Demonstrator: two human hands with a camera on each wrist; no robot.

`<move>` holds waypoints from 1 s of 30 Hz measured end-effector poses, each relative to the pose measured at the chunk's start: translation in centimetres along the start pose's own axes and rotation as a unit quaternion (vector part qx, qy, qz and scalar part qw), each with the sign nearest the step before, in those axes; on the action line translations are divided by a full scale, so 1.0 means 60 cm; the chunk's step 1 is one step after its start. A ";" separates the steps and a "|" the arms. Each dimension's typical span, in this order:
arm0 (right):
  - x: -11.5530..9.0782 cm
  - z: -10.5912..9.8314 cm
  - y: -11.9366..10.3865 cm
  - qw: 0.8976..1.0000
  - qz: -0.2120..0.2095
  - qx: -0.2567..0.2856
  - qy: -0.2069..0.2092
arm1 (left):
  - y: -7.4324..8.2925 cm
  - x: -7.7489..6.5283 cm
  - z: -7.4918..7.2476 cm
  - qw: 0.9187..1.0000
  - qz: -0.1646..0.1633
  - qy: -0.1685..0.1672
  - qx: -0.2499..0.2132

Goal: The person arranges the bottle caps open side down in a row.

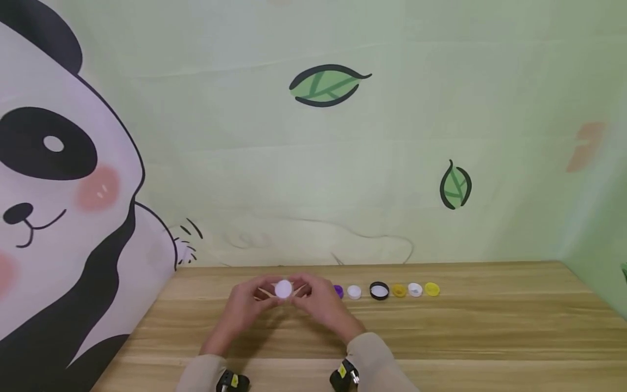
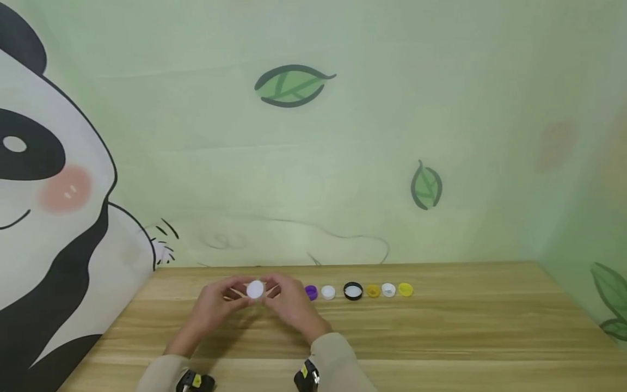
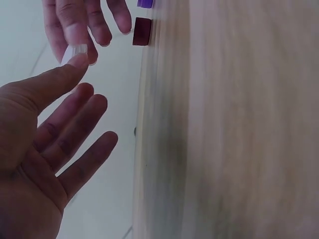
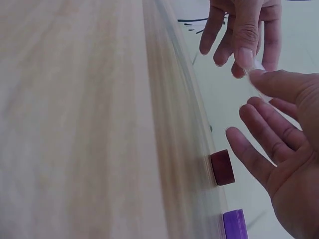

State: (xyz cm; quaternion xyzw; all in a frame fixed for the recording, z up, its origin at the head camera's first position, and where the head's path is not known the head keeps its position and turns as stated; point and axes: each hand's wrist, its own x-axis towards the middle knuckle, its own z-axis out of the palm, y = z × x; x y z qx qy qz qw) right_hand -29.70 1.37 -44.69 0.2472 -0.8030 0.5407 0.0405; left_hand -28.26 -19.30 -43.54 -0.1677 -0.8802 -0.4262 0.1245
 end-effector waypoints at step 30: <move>-0.007 0.027 -0.004 0.997 0.037 0.020 -0.064 | -0.013 -0.016 -0.032 0.992 -0.052 -0.113 -0.024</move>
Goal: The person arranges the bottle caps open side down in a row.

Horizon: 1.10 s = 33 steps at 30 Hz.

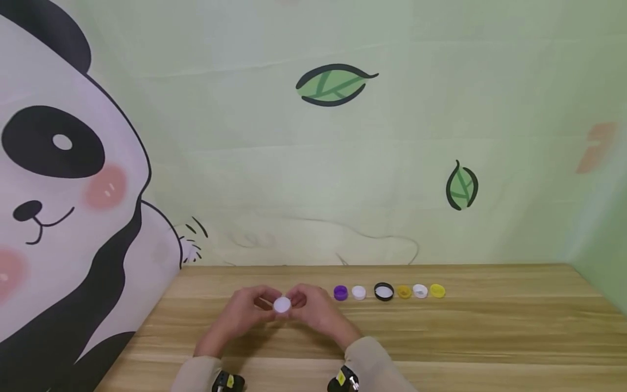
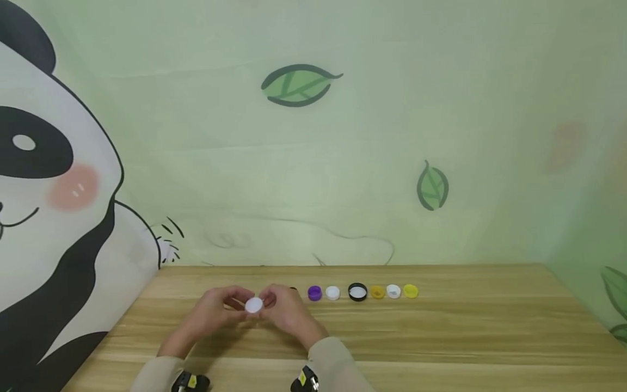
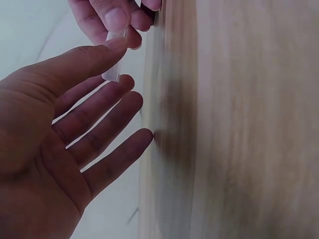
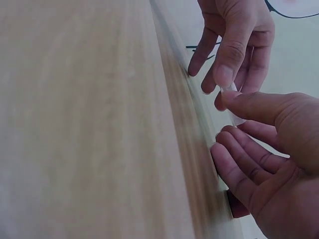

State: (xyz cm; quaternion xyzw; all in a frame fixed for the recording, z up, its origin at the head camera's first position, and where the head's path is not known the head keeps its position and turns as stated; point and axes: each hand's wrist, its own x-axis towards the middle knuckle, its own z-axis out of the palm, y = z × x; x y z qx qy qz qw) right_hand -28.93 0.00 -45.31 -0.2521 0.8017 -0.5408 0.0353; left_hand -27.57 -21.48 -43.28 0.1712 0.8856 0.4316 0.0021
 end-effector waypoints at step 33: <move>0.001 0.016 -0.011 0.997 0.018 -0.077 -0.013 | -0.004 -0.002 0.001 0.997 -0.037 -0.028 0.056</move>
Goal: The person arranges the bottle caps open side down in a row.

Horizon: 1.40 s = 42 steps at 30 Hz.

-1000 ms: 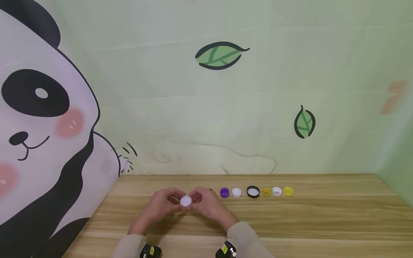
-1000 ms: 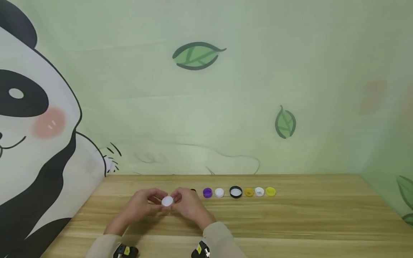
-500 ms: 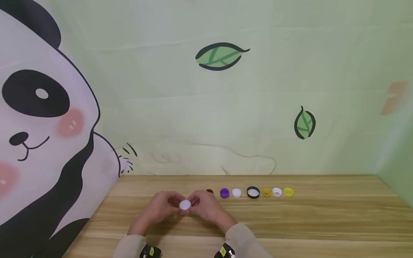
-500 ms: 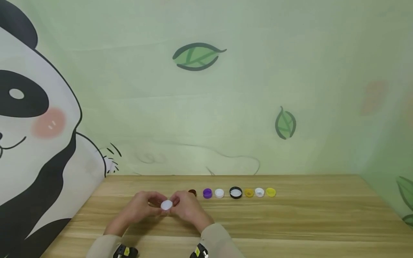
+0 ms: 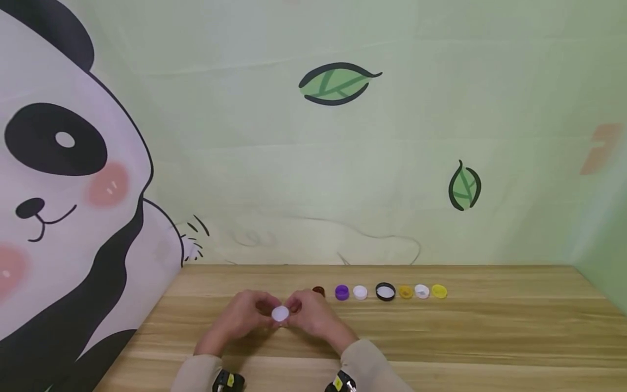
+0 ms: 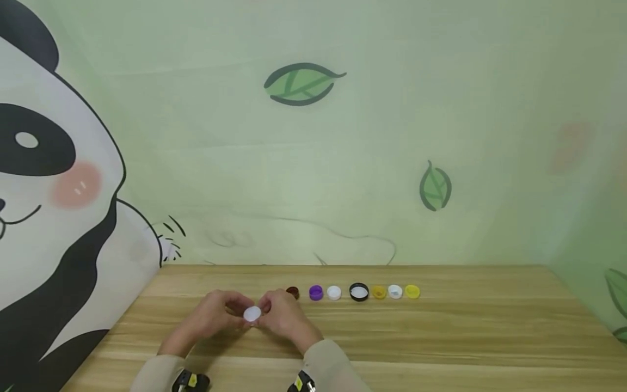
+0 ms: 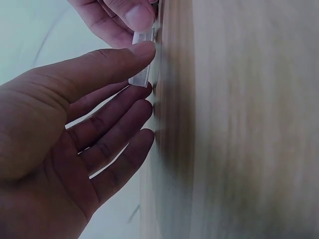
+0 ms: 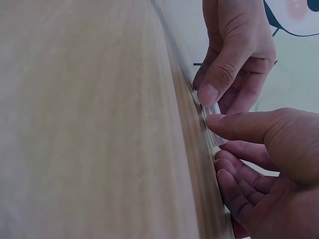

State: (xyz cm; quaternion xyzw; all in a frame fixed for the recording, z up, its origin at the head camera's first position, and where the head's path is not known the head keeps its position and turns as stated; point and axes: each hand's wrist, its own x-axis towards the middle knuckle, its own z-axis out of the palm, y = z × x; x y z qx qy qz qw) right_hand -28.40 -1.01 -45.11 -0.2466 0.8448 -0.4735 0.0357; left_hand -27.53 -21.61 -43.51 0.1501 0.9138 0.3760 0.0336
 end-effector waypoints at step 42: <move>0.003 -0.049 0.022 0.998 -0.037 -0.025 0.039 | 0.027 0.018 0.003 0.997 0.034 0.064 -0.019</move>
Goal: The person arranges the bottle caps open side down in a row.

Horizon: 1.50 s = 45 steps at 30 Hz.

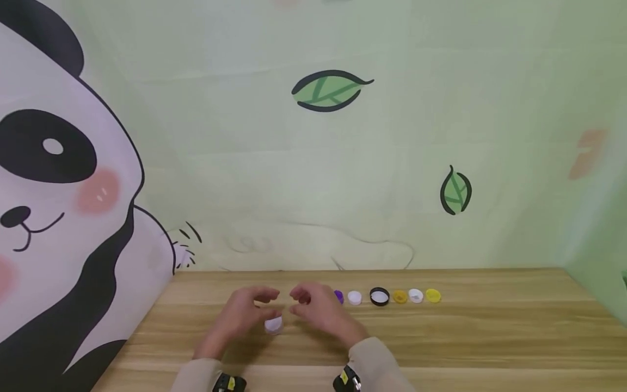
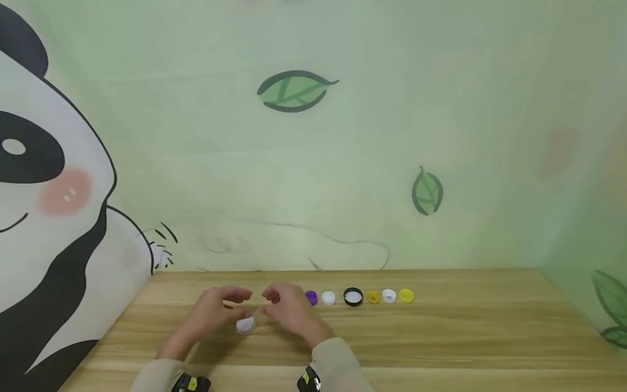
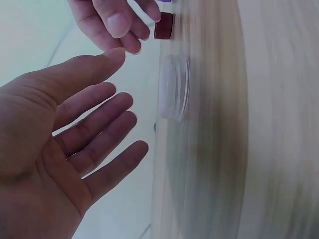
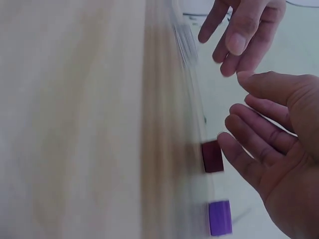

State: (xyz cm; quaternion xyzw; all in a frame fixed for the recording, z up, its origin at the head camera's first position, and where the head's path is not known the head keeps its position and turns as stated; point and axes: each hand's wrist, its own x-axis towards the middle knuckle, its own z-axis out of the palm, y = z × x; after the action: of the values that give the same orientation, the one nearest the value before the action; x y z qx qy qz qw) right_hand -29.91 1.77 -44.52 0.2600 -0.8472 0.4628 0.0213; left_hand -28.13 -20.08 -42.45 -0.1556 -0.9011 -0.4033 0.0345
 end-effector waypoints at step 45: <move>0.005 -0.066 0.054 0.995 0.008 -0.097 -0.028 | 0.017 0.075 0.085 0.999 0.044 0.005 -0.031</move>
State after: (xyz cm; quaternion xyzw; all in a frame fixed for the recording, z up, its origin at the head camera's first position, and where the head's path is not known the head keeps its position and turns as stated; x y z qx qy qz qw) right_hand -32.50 6.20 -44.69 0.2625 -0.8907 0.3707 0.0187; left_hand -31.80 -14.55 -44.31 -0.1939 -0.8805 -0.4295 0.0519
